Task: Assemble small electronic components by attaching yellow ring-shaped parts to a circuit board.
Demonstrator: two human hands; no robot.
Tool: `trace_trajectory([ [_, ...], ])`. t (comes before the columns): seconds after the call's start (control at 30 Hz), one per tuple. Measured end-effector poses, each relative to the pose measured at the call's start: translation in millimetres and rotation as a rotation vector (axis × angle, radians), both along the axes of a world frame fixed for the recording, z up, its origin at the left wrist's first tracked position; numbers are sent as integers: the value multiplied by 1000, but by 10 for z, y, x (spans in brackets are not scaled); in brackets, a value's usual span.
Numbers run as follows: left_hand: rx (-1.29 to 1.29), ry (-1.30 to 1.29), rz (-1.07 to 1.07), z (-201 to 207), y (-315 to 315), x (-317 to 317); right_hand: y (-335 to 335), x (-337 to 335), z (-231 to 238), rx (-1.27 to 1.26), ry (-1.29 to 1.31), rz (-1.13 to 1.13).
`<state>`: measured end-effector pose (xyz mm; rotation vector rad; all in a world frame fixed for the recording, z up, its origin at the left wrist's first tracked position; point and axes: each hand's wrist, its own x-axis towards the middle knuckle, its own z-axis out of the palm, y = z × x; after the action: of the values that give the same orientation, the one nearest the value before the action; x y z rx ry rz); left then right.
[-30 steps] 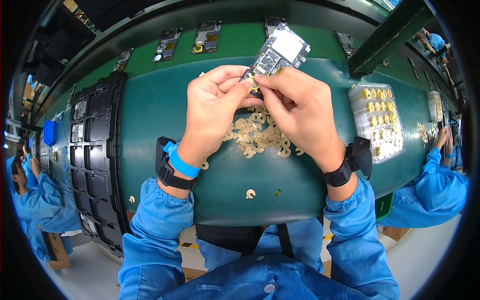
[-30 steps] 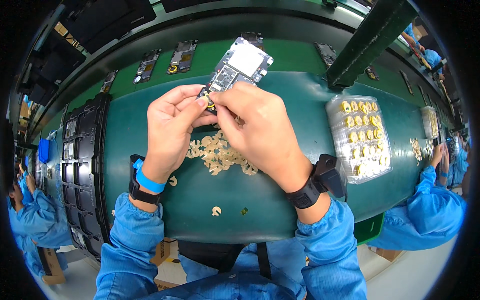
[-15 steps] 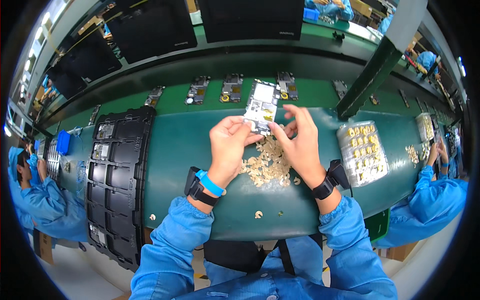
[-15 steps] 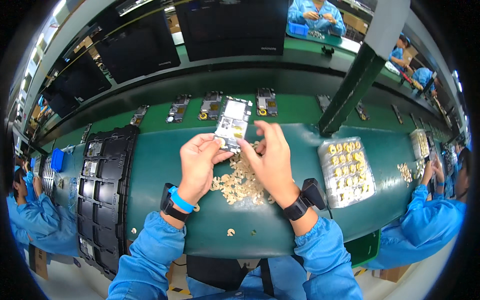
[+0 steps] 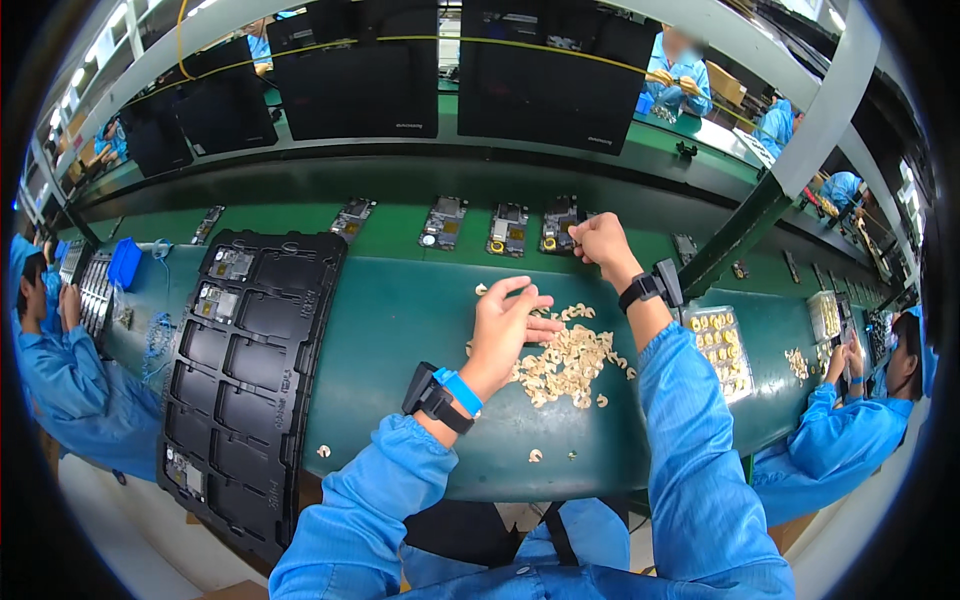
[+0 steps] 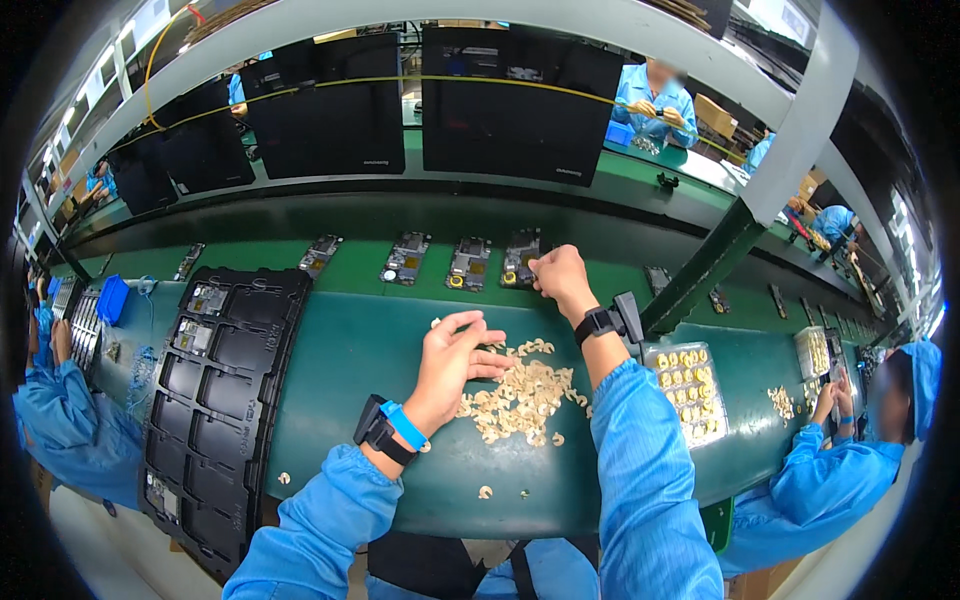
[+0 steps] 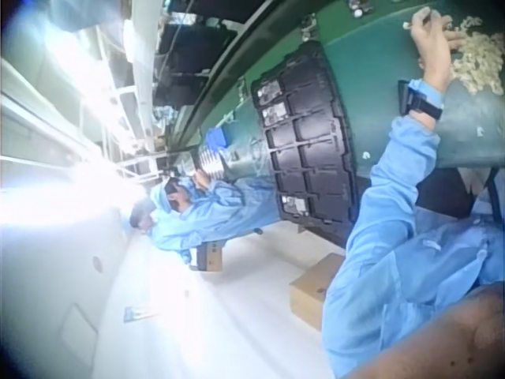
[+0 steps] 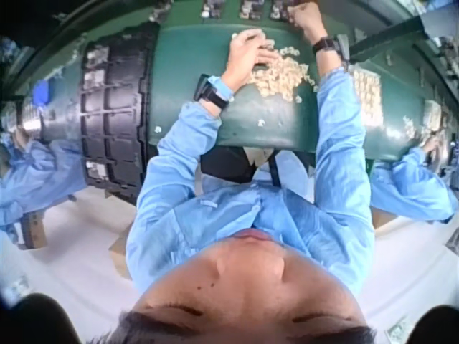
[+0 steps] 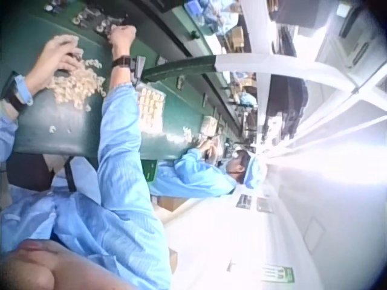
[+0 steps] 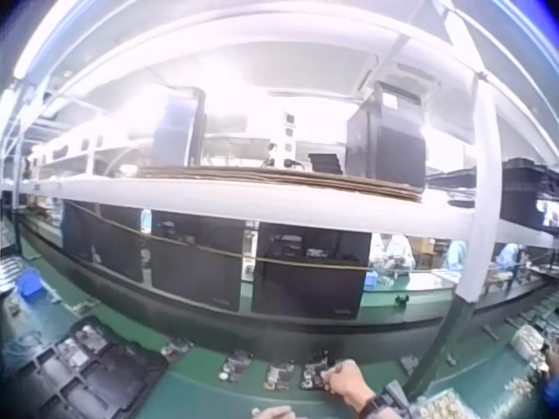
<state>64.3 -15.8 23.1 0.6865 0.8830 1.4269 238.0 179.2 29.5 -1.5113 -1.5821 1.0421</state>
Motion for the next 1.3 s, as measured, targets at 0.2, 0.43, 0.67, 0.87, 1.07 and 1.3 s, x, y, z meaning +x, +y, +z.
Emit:
trace_trajectory([
  [0.2, 15, 8, 9, 18, -28, -18, -44, -127, -35, 480, -787, -51],
  [0.43, 49, -23, 444, 4, 2, -45, -374, -1343, 41, 576, -509, 254],
  [0.67, 9, -38, 614, 34, 35, -138, -337, -2022, -22, 372, -625, 108],
  [0.87, -39, -20, 566, 24, 48, -115, -80, -1960, -170, 273, 73, 3],
  [1.07, 45, -62, 522, -10, 57, -215, -630, -1440, 220, 168, 592, 330],
  [1.3, 138, -31, 283, 11, 101, -235, -1120, -867, 280, 283, 395, 393],
])
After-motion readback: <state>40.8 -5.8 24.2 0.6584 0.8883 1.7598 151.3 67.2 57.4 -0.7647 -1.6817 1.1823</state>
